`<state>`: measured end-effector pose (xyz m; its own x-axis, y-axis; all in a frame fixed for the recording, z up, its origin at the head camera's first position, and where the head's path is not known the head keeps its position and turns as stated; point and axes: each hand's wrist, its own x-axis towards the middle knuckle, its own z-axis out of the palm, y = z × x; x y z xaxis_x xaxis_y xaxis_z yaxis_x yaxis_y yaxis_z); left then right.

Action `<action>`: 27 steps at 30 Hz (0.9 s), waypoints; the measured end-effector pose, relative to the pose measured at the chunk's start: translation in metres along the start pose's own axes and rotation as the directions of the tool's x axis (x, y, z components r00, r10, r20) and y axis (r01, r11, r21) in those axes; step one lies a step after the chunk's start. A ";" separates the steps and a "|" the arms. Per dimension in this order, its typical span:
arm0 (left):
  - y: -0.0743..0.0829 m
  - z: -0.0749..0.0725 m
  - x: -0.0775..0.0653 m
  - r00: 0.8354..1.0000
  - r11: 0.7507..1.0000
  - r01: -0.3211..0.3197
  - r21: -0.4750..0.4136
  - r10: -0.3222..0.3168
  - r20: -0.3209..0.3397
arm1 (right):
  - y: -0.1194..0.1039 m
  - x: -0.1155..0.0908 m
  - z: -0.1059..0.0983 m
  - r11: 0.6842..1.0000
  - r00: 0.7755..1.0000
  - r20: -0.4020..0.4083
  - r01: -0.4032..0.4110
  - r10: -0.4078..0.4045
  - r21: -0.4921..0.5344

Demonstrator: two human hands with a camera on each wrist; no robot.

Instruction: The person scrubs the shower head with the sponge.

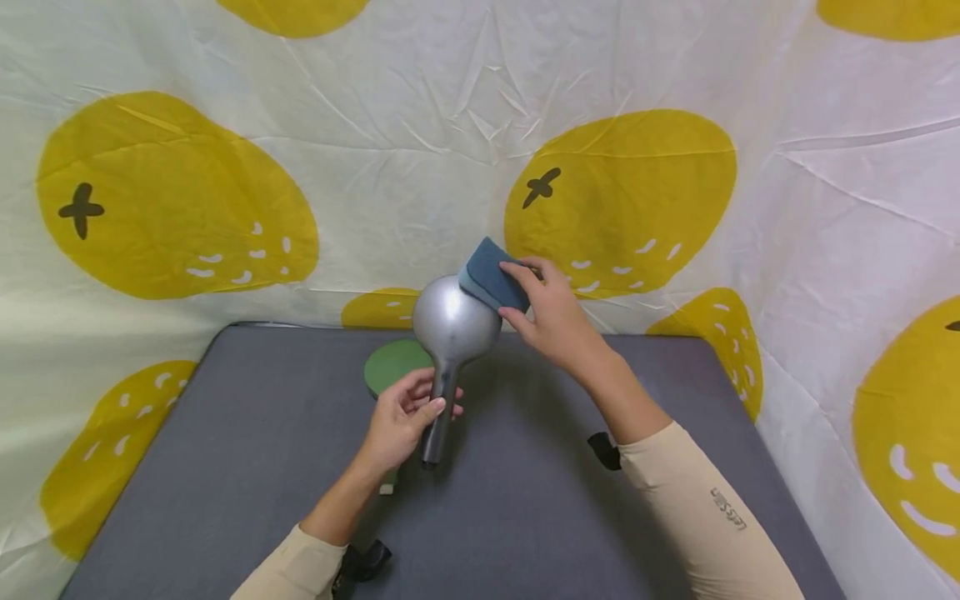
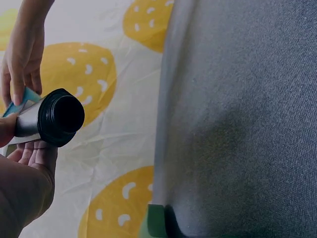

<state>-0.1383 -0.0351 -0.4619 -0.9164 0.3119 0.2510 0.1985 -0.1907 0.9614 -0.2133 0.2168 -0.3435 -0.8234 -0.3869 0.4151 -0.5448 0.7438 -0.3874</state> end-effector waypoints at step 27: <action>0.001 0.001 0.005 0.997 0.996 -0.043 0.074 0.047 -0.053 | -0.026 -0.082 0.089 0.962 0.928 -0.254 0.267 -0.274 -0.061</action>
<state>-0.1426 -0.0326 -0.4590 -0.9232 0.2525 0.2897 0.2631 -0.1344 0.9554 -0.1459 0.1808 -0.4411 -0.5742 -0.4241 0.7003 -0.7344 0.6449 -0.2115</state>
